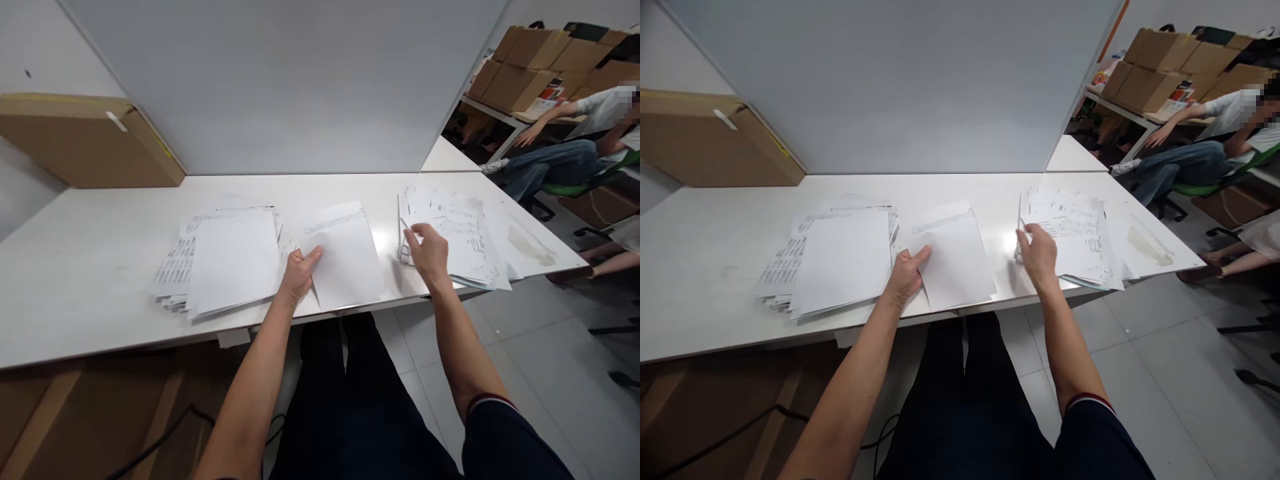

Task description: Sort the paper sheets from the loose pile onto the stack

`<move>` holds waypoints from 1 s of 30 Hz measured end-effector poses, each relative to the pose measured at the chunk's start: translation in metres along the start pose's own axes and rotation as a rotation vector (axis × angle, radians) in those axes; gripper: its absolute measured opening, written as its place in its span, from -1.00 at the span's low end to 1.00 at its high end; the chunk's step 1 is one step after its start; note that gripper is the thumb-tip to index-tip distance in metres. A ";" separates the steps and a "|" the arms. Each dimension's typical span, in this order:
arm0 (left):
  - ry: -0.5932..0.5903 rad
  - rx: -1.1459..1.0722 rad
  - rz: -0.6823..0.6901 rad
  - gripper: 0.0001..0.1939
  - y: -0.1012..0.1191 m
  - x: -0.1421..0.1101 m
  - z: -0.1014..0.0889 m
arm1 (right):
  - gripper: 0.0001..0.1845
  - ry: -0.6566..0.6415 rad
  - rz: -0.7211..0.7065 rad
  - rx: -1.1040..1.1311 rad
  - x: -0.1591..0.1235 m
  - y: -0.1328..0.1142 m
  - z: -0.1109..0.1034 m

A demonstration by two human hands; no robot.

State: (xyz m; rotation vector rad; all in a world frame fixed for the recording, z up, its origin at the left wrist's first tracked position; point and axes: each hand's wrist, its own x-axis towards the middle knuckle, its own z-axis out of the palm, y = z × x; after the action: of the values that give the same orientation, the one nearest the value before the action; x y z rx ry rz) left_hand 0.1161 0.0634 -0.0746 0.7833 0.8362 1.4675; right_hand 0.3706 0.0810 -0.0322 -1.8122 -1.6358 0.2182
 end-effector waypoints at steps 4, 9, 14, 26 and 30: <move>-0.003 -0.002 -0.044 -0.58 0.001 0.000 0.003 | -0.58 -0.116 0.224 -0.519 0.033 0.041 -0.002; 0.006 0.010 -0.040 -0.54 0.000 0.000 0.003 | -0.60 -0.245 0.196 -0.671 0.035 0.050 0.000; -0.004 0.022 -0.037 -0.53 -0.002 0.001 0.002 | -0.53 -0.229 0.175 -0.705 0.033 0.045 0.005; -0.003 0.021 -0.054 -0.56 0.000 0.000 0.002 | -0.67 0.063 -0.021 -0.539 0.019 0.033 -0.006; -0.002 0.028 -0.068 -0.55 0.001 -0.001 0.002 | -0.67 0.523 -0.223 0.005 0.003 0.001 -0.033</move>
State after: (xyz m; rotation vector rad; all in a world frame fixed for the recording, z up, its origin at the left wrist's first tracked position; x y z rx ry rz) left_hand 0.1178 0.0625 -0.0727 0.7700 0.8757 1.3969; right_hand 0.3896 0.0721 -0.0072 -1.4998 -1.4320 -0.3263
